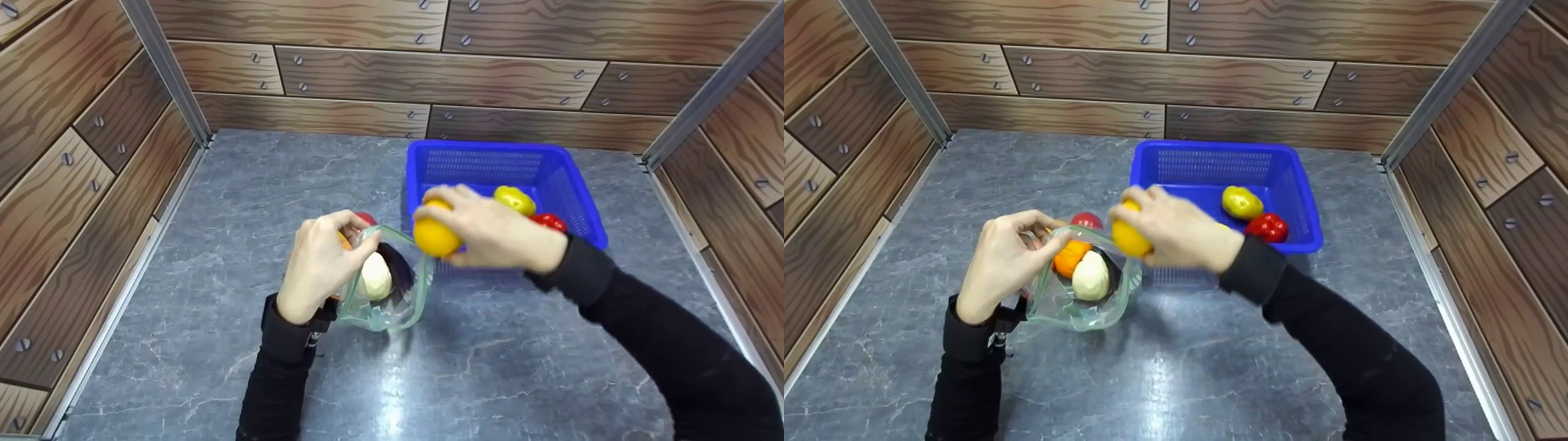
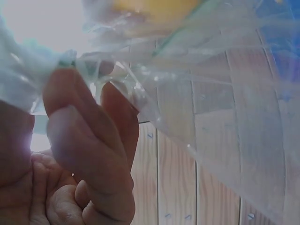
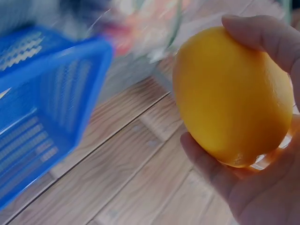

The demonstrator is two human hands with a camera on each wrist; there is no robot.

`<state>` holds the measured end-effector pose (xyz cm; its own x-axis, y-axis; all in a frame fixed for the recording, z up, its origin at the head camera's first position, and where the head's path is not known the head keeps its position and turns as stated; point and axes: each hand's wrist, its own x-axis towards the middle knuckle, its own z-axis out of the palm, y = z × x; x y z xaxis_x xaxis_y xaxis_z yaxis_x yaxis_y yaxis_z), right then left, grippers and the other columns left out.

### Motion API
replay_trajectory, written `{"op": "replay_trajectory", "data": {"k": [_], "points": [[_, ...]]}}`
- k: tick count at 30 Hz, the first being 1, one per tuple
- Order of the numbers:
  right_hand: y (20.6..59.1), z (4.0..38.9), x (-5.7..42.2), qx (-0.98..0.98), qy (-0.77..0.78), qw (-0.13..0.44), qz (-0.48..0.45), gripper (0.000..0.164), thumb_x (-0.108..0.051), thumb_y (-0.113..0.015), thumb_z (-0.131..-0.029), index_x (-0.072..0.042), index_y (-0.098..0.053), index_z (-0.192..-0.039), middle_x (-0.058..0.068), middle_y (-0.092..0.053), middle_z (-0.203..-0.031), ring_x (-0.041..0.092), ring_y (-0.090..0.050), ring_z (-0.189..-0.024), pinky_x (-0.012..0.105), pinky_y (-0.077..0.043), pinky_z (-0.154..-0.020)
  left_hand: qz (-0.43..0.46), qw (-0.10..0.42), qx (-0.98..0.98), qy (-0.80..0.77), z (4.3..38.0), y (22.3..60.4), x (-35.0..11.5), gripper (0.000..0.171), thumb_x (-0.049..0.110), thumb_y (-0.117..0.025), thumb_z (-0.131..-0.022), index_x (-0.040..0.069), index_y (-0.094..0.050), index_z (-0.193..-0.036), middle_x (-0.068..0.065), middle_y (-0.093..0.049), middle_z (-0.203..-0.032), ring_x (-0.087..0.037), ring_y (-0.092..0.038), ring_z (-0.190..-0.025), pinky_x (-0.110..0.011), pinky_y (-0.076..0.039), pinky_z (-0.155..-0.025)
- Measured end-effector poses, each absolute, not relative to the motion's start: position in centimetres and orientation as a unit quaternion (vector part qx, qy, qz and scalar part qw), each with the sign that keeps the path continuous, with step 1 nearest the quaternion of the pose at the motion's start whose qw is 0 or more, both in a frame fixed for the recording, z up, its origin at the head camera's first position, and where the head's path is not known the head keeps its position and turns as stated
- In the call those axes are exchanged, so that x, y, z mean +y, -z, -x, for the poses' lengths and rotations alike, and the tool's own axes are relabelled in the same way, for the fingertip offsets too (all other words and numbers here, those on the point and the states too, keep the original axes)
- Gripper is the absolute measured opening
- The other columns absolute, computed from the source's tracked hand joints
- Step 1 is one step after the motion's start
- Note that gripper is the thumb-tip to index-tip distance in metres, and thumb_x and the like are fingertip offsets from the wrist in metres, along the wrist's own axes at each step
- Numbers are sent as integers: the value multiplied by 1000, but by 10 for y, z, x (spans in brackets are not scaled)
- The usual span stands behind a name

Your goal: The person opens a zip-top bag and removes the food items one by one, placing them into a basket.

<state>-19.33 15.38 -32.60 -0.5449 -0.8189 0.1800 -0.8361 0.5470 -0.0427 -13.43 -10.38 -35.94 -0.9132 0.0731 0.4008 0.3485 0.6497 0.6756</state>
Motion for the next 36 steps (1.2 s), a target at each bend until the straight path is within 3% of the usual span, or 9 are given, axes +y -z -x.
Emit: {"op": "replay_trajectory", "data": {"k": [9,18,28,36], "points": [[342,271,170,-905,-91,25,-416,70,-29,-88,-63,-15,-56,-124,16,-54,-123,36,-59,-102,50,-54,-87,109,171,-892,405,135,359,-104,17,31,-72,-83,15,-73,-85,7,-63,-65,-5,-54,-57,-23,-43,-56],[375,331,173,-940,-59,-59,-332,70,-26,-88,-61,-12,-56,-121,18,-56,-116,36,-59,-100,52,-52,-87,109,178,-890,405,136,359,-103,16,31,-73,-82,15,-74,-85,8,-64,-65,-4,-54,-57,-23,-44,-56],[406,345,171,-947,-41,-130,-291,71,-27,-87,-61,-9,-56,-122,18,-59,-113,35,-57,-104,50,-50,-90,109,180,-890,404,139,358,-105,17,31,-72,-82,15,-74,-84,7,-64,-65,-4,-52,-54,-22,-41,-51],[416,346,171,-945,-36,-146,-289,66,-22,-86,-65,-9,-56,-122,18,-58,-112,35,-56,-104,48,-51,-90,118,179,-889,405,139,358,-106,16,30,-71,-83,14,-73,-84,8,-62,-64,-4,-49,-51,-21,-39,-49]]}}
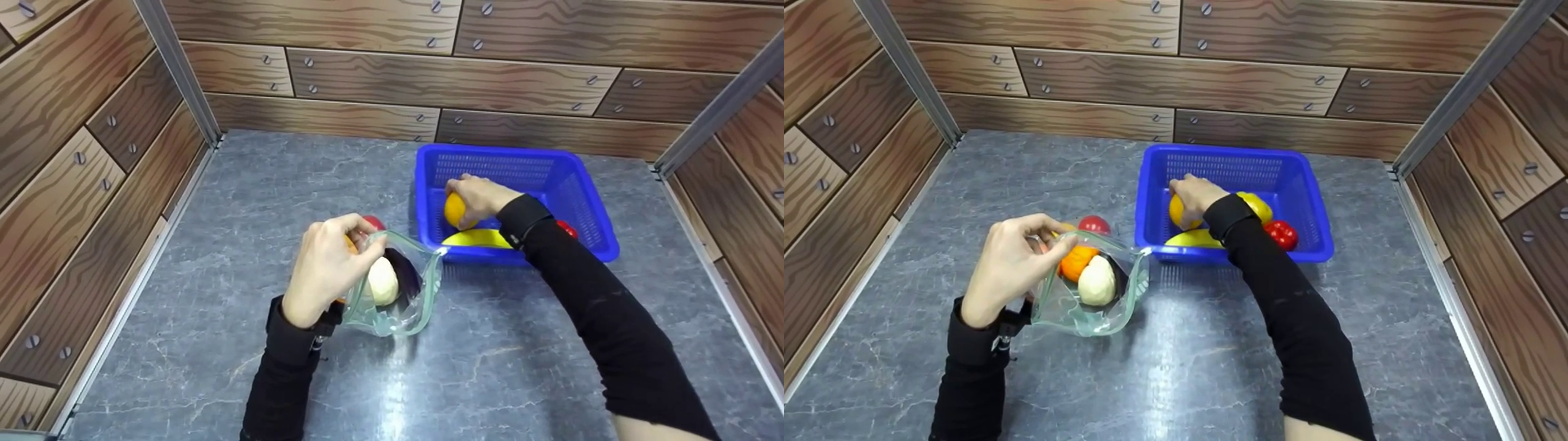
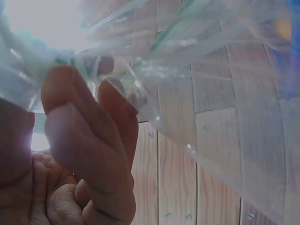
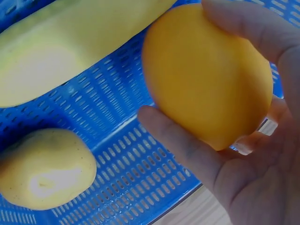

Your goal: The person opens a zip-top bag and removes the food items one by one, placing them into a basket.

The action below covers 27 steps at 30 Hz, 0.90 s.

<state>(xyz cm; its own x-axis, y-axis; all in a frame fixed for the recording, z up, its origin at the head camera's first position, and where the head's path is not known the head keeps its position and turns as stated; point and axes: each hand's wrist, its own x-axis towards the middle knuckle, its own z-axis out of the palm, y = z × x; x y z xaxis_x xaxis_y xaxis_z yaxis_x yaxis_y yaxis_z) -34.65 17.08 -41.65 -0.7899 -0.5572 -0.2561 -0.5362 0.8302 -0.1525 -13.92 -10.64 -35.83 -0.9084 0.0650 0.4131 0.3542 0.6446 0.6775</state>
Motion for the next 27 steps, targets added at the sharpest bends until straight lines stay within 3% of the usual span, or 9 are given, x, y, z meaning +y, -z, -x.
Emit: {"op": "replay_trajectory", "data": {"k": [19,27], "points": [[388,343,186,937,69,102,326,42,-16,-75,-81,-2,-64,-120,19,-66,-122,42,-56,-119,55,-41,-104,111,171,-890,409,137,358,-107,16,31,-71,-83,15,-74,-85,8,-63,-64,-4,-52,-54,-22,-40,-51],[359,314,190,921,107,41,372,40,-23,-73,-84,-5,-65,-119,15,-67,-119,32,-64,-103,48,-51,-92,112,170,-888,412,137,358,-106,16,31,-72,-83,15,-74,-85,8,-63,-65,-4,-53,-56,-22,-42,-53]]}}
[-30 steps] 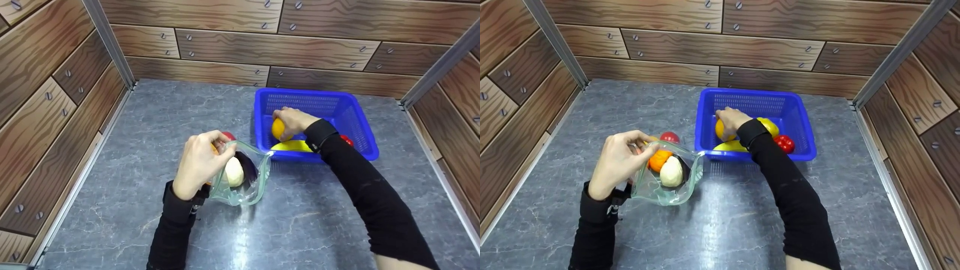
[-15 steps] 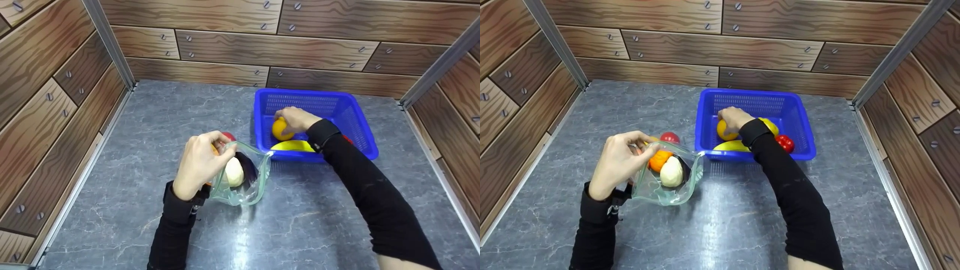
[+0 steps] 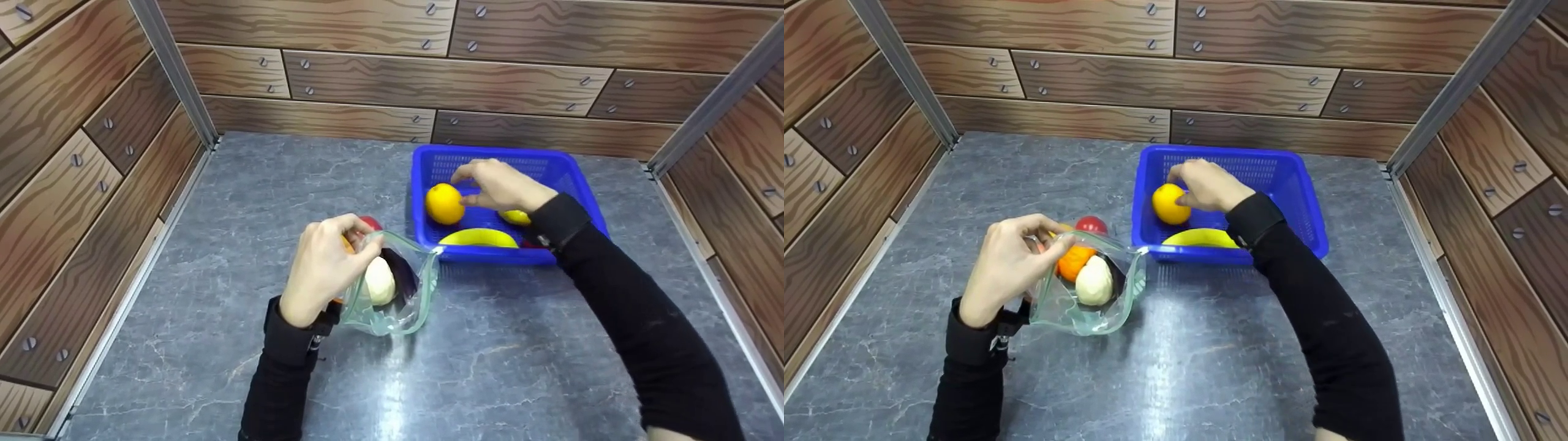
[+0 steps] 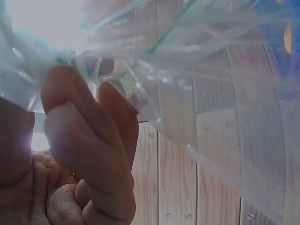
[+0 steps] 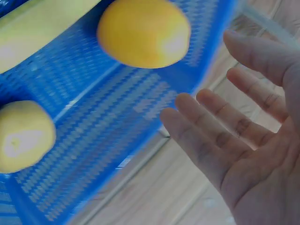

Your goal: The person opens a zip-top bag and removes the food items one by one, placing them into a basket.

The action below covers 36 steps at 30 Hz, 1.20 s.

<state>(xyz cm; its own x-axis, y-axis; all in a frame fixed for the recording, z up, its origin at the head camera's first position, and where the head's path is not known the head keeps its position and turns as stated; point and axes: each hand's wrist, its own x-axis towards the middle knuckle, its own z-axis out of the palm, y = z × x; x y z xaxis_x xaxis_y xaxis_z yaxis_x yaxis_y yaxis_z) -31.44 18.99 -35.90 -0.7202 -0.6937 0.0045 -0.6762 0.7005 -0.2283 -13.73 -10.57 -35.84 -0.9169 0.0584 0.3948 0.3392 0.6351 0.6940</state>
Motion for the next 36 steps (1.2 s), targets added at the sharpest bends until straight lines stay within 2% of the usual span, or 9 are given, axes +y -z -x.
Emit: {"op": "replay_trajectory", "data": {"k": [4,12,16,21,25,31,36], "points": [[345,287,183,910,113,3,398,39,-26,-73,-85,-7,-66,-118,12,-68,-115,29,-65,-102,45,-53,-91,111,169,-887,415,137,359,-106,15,31,-71,-83,16,-74,-85,8,-63,-65,-5,-53,-56,-22,-42,-53],[322,225,158,866,136,-78,474,32,-27,-74,-84,-12,-68,-112,3,-67,-104,18,-66,-88,36,-57,-79,109,173,-888,411,138,358,-106,15,30,-71,-83,15,-74,-84,7,-64,-65,-6,-56,-57,-23,-43,-55],[319,193,140,844,133,-88,513,30,-27,-74,-85,-16,-67,-112,0,-68,-104,14,-66,-89,29,-57,-77,110,173,-888,411,137,358,-106,15,30,-71,-83,15,-74,-85,8,-64,-64,-5,-54,-54,-23,-42,-52],[336,162,118,816,121,-63,562,30,-28,-71,-87,-15,-66,-113,1,-67,-103,13,-66,-86,26,-56,-74,116,170,-888,410,137,359,-106,16,30,-70,-85,15,-74,-87,7,-64,-64,-4,-51,-51,-21,-39,-47],[362,158,101,816,72,-62,570,32,-25,-71,-86,-13,-64,-114,1,-65,-104,14,-64,-86,28,-57,-74,115,167,-887,414,137,359,-106,16,30,-69,-85,15,-74,-87,7,-64,-64,-5,-50,-49,-21,-36,-45],[399,171,83,825,-3,-70,560,38,-26,-75,-81,-12,-64,-115,4,-64,-111,19,-65,-93,32,-57,-77,112,163,-887,418,137,358,-105,17,31,-69,-85,15,-74,-87,7,-64,-64,-6,-51,-50,-22,-38,-47],[417,179,71,840,-26,-38,541,43,-30,-75,-81,-10,-62,-117,6,-62,-119,24,-65,-99,35,-57,-80,114,162,-888,415,137,359,-105,16,31,-69,-85,16,-74,-86,8,-63,-63,-6,-50,-50,-22,-37,-47]]}}
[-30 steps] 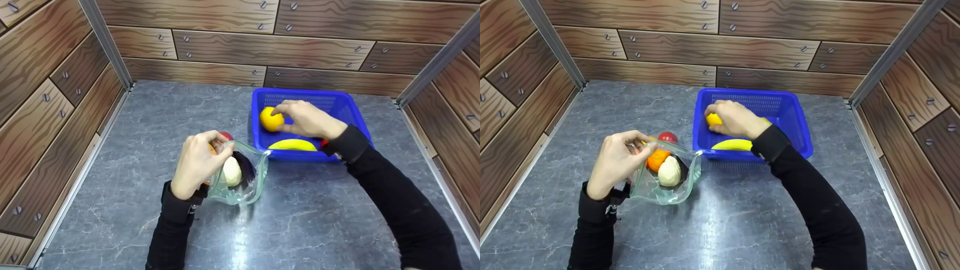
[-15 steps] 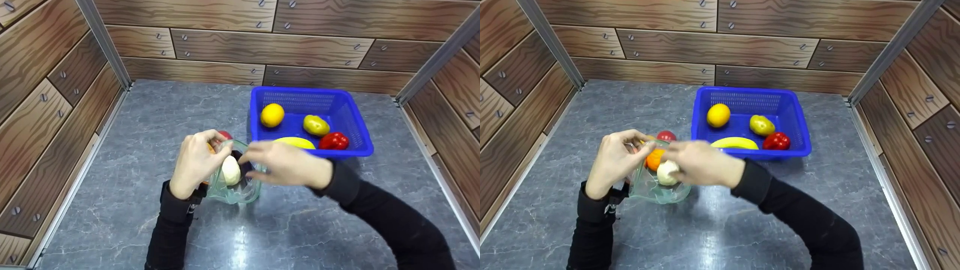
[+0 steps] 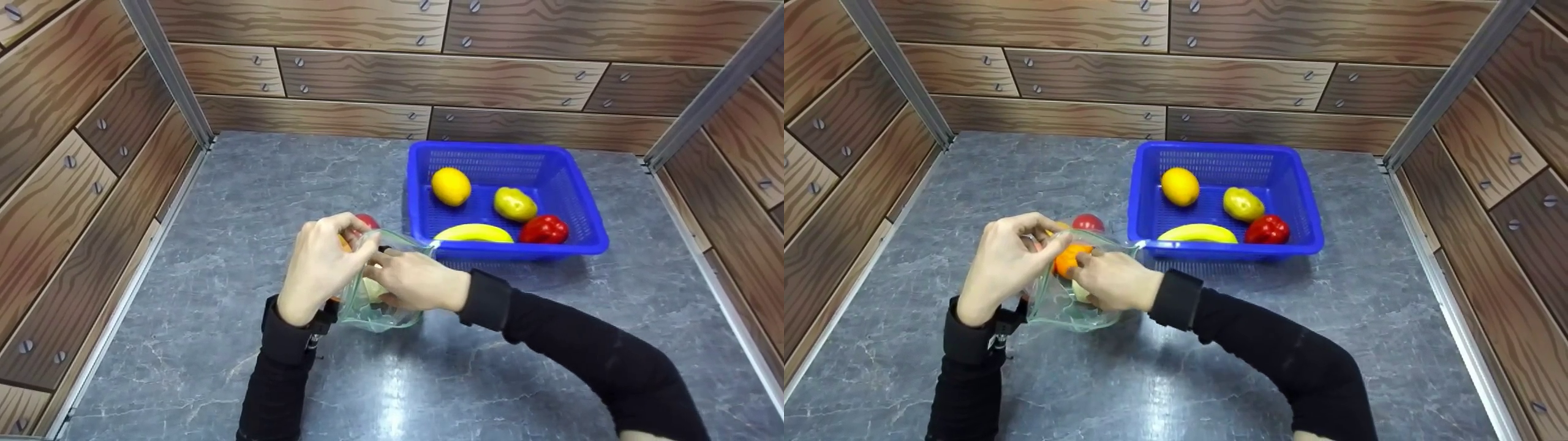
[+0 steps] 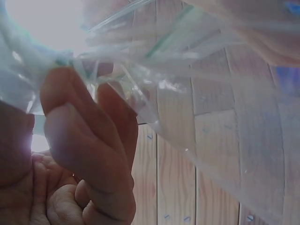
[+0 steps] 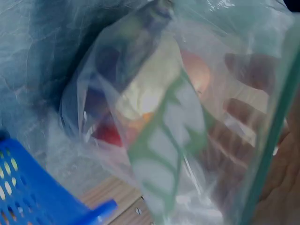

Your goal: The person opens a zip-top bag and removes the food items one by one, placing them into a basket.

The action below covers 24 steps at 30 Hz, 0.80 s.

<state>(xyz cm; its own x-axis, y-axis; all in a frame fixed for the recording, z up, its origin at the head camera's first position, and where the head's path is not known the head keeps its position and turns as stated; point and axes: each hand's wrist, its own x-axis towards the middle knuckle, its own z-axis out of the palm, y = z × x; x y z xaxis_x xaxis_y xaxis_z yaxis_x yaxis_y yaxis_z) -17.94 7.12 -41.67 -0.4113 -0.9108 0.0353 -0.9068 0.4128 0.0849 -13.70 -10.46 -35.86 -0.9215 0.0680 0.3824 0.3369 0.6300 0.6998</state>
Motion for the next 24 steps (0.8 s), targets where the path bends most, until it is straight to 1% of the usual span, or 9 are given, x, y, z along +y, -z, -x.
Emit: {"op": "replay_trajectory", "data": {"k": [2,5,8,10,11,13,17,20,24], "points": [[423,181,66,-847,53,16,-529,45,-30,-75,-80,-11,-62,-118,7,-60,-123,26,-63,-103,36,-55,-84,114,164,-889,412,137,359,-105,16,31,-69,-85,16,-74,-85,8,-63,-63,-5,-50,-50,-22,-38,-47],[433,181,58,-855,103,-14,-508,38,-33,-73,-80,-12,-65,-110,6,-58,-123,27,-60,-103,36,-53,-87,113,165,-891,408,137,359,-104,15,30,-69,-84,16,-74,-85,8,-63,-63,-5,-51,-52,-23,-40,-49],[444,182,51,-858,135,-22,-496,36,-34,-71,-81,-10,-67,-108,7,-57,-125,28,-58,-104,37,-50,-91,112,165,-893,403,137,359,-104,15,30,-69,-84,16,-74,-84,8,-63,-63,-4,-52,-53,-23,-41,-51],[451,182,48,-859,140,-11,-492,38,-33,-69,-83,-10,-67,-112,9,-57,-130,29,-56,-111,37,-49,-95,112,164,-894,403,137,359,-104,14,30,-69,-84,17,-74,-84,9,-64,-64,-4,-52,-53,-23,-41,-51],[453,181,47,-860,141,-3,-490,40,-32,-68,-83,-10,-65,-116,9,-57,-134,29,-55,-116,36,-50,-94,112,164,-894,403,137,359,-104,14,30,-69,-84,17,-74,-83,9,-64,-64,-4,-52,-53,-24,-41,-51],[458,180,46,-861,142,19,-487,42,-32,-67,-83,-12,-63,-120,8,-57,-136,29,-53,-121,35,-54,-88,111,165,-894,402,137,359,-104,14,30,-69,-84,17,-74,-83,9,-65,-64,-4,-52,-52,-23,-41,-50],[465,177,45,-860,153,64,-483,36,-33,-68,-79,-13,-65,-109,5,-65,-121,27,-57,-116,33,-59,-68,110,165,-894,402,137,359,-104,14,30,-70,-84,17,-74,-83,9,-65,-64,-4,-52,-52,-23,-41,-49],[469,177,46,-855,150,76,-491,34,-31,-70,-77,-12,-66,-104,4,-68,-111,25,-59,-112,32,-59,-69,109,164,-894,404,137,359,-104,13,29,-70,-84,17,-74,-82,9,-65,-64,-4,-52,-52,-23,-41,-49],[472,178,47,-851,124,57,-507,45,-28,-73,-74,-9,-63,-113,5,-65,-116,24,-57,-116,32,-58,-77,109,162,-893,405,137,359,-104,13,30,-70,-84,18,-74,-82,9,-64,-63,-4,-51,-50,-23,-40,-48]]}}
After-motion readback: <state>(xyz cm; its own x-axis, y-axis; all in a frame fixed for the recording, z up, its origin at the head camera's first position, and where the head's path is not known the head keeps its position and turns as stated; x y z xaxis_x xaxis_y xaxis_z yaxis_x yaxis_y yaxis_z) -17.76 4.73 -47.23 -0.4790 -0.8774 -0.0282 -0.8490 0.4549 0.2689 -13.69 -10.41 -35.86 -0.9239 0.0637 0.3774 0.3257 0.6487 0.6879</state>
